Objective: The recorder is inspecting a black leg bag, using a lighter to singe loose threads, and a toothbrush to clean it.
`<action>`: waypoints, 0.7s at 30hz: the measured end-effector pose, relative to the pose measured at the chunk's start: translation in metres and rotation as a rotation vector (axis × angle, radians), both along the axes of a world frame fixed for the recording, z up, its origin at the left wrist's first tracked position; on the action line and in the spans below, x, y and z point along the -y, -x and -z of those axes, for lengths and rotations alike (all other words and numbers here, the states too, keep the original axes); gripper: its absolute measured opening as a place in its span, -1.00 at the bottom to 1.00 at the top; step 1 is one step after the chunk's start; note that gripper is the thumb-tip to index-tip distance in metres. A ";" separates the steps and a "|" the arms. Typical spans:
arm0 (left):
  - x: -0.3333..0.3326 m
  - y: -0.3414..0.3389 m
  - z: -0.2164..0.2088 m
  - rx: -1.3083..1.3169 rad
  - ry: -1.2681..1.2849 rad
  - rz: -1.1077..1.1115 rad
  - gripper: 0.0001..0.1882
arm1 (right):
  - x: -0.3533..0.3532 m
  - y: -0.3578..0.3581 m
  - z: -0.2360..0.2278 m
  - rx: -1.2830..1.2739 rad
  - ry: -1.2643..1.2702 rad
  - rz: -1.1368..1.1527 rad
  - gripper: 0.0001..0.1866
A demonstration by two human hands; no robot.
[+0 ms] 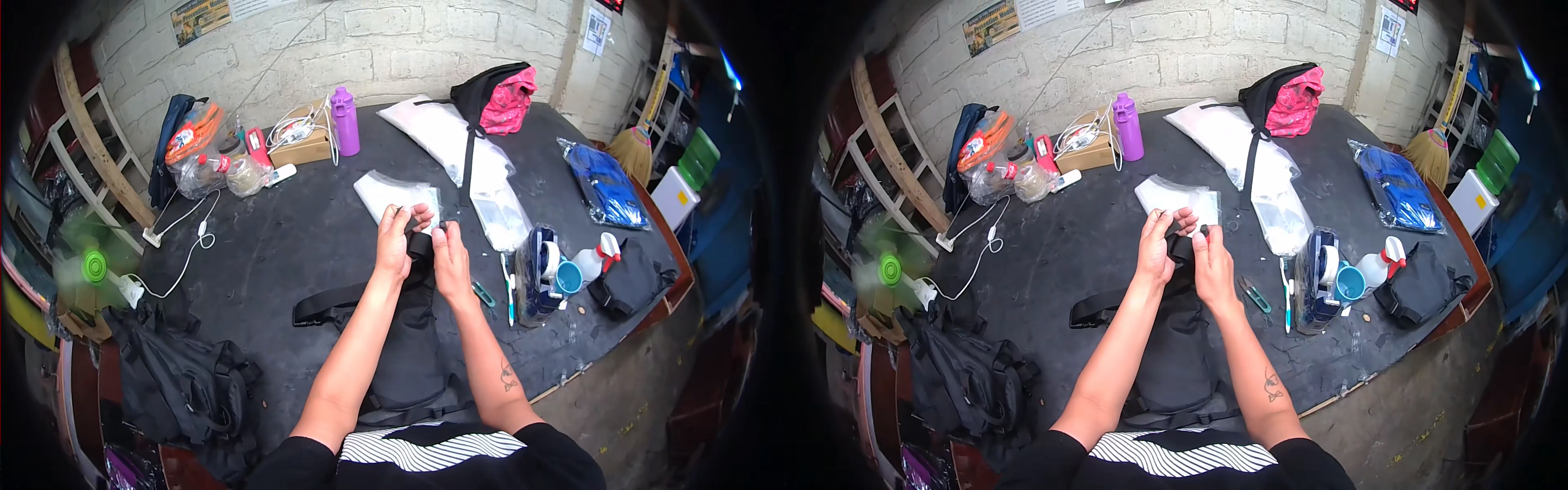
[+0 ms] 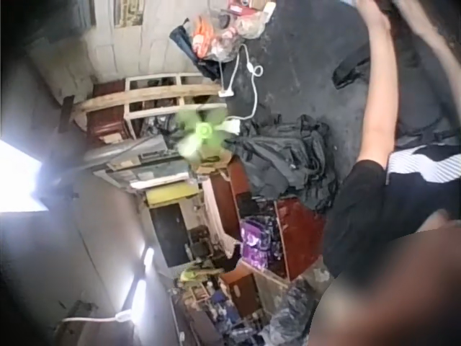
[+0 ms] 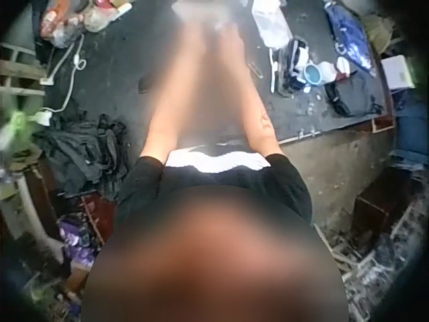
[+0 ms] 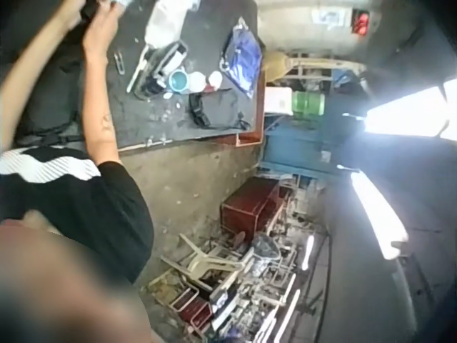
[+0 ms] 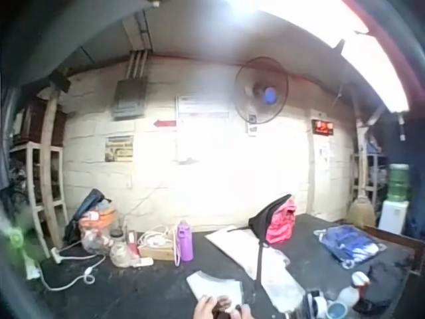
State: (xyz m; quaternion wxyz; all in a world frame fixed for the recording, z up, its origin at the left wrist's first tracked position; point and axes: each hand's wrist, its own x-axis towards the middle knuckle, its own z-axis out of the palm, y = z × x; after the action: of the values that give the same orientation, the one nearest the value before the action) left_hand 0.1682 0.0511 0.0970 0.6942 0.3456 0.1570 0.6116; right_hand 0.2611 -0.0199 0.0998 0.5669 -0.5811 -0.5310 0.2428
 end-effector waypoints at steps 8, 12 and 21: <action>0.008 -0.002 0.007 0.004 0.029 0.164 -0.88 | -0.005 0.012 0.011 0.270 -0.240 0.206 -0.75; 0.008 -0.001 0.007 0.027 0.015 0.207 -0.88 | -0.002 0.018 0.011 0.303 -0.267 0.267 -0.79; 0.009 0.002 -0.002 0.028 0.032 0.215 -0.85 | -0.001 0.019 0.013 0.292 -0.262 0.291 -0.80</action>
State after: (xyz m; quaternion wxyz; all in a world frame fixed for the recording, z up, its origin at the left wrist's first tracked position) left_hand 0.1658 0.0417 0.0987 0.7634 0.3407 0.1190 0.5358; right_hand 0.2416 -0.0192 0.0872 0.5838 -0.6018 -0.5450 0.0011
